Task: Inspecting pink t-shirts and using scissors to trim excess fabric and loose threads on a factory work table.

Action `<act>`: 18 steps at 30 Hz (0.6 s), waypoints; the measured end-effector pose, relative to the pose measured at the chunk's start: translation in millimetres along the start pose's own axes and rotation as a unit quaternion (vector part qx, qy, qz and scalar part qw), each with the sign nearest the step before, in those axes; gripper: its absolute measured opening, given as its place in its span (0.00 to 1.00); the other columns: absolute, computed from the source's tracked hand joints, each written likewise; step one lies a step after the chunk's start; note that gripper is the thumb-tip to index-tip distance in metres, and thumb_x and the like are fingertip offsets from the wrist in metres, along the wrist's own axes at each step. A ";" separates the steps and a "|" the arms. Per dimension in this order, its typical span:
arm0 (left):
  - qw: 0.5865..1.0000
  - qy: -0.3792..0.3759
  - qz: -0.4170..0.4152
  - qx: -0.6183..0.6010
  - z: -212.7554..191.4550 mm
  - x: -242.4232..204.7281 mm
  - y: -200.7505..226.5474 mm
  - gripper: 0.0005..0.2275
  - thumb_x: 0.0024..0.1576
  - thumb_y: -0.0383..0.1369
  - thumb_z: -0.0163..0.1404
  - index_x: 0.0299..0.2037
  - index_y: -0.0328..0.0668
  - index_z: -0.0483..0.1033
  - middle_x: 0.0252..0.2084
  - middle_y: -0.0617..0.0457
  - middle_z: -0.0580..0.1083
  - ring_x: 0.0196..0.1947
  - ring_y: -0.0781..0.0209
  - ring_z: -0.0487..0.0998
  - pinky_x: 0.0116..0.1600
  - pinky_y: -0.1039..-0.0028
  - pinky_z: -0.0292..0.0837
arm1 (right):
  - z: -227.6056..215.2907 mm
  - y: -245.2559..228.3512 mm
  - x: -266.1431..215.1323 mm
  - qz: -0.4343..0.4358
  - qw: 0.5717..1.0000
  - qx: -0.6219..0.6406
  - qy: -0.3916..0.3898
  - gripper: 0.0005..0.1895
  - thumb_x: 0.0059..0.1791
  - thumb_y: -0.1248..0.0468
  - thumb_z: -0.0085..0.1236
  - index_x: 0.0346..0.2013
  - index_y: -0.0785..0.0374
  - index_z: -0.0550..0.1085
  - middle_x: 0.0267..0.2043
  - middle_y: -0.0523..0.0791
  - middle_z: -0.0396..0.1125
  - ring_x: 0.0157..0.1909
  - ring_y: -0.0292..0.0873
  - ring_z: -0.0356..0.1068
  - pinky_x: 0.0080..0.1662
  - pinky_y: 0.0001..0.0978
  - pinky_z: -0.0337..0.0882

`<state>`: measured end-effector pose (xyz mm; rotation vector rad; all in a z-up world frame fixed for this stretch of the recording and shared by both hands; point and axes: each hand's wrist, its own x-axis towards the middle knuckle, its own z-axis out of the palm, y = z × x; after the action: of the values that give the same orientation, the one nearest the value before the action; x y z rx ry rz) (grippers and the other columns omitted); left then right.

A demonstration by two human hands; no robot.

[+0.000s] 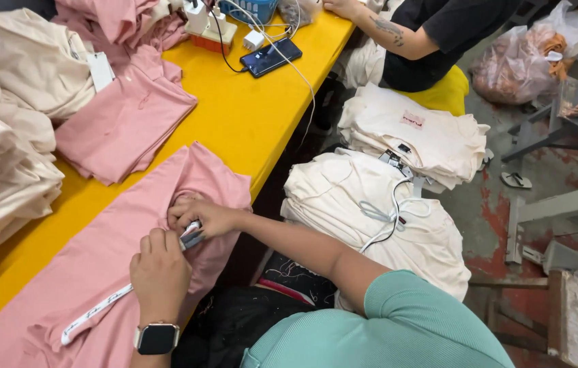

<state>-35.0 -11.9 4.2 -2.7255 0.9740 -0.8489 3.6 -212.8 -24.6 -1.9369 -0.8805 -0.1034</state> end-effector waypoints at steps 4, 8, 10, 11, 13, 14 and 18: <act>0.989 0.026 -0.052 -0.137 2.7 -5.2 -7.8 0.06 0.49 0.28 0.49 0.36 0.45 0.67 0.37 0.51 0.66 0.37 0.50 0.72 0.34 0.65 0.71 | -2.3 2.4 1.9 -0.021 1.000 0.020 -0.003 0.09 0.51 0.55 0.54 0.27 0.52 0.74 0.39 0.34 0.66 0.40 0.39 0.59 0.52 0.37 0.55; 0.978 0.008 -0.063 -0.198 4.1 -9.7 -4.9 0.10 0.47 0.27 0.50 0.39 0.42 0.71 0.39 0.50 0.69 0.38 0.50 0.73 0.36 0.63 0.70 | -3.1 -0.2 -0.6 -0.002 0.999 0.044 -0.007 0.03 0.46 0.61 0.54 0.29 0.51 0.76 0.40 0.35 0.66 0.41 0.39 0.58 0.53 0.38 0.56; 0.984 0.016 -0.041 -0.175 6.4 -10.2 -4.2 0.13 0.45 0.26 0.50 0.42 0.44 0.73 0.39 0.52 0.69 0.37 0.52 0.72 0.37 0.66 0.71 | -2.1 0.1 -0.5 -0.001 0.999 0.047 -0.009 0.05 0.43 0.65 0.55 0.29 0.51 0.76 0.39 0.35 0.66 0.41 0.39 0.58 0.52 0.38 0.56; 0.986 0.012 -0.046 -0.161 6.5 -10.5 -4.3 0.12 0.46 0.27 0.50 0.41 0.45 0.72 0.38 0.52 0.68 0.38 0.52 0.72 0.36 0.66 0.71 | -0.8 1.2 -0.8 0.000 0.999 0.044 -0.008 0.02 0.45 0.62 0.56 0.29 0.51 0.76 0.40 0.35 0.66 0.41 0.39 0.57 0.53 0.38 0.55; 0.988 0.010 -0.048 -0.150 6.1 -9.6 -5.3 0.11 0.47 0.28 0.50 0.40 0.47 0.71 0.38 0.53 0.68 0.38 0.53 0.73 0.36 0.65 0.71 | -2.4 1.8 -1.6 0.002 0.999 0.038 -0.006 0.04 0.48 0.59 0.57 0.29 0.50 0.76 0.40 0.34 0.66 0.41 0.39 0.57 0.54 0.38 0.55; 0.988 0.016 -0.055 -0.143 4.7 -10.6 -7.0 0.10 0.47 0.28 0.50 0.39 0.47 0.70 0.37 0.53 0.68 0.38 0.53 0.73 0.36 0.66 0.70 | -2.7 1.1 -1.8 -0.003 0.999 0.051 -0.006 0.05 0.49 0.58 0.55 0.30 0.52 0.77 0.40 0.36 0.65 0.42 0.40 0.58 0.53 0.37 0.57; 0.977 0.016 -0.071 -0.200 0.0 -14.7 -9.8 0.11 0.47 0.26 0.49 0.41 0.44 0.72 0.40 0.52 0.69 0.38 0.52 0.73 0.36 0.65 0.70 | 1.5 10.5 -4.2 -0.001 0.998 0.057 -0.004 0.12 0.39 0.68 0.50 0.33 0.55 0.78 0.41 0.38 0.66 0.44 0.41 0.60 0.53 0.38 0.59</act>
<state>-39.0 4.8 0.2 -3.1622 1.0672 -0.7931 6.6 -216.7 -35.0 -1.8303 -0.8747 -0.0463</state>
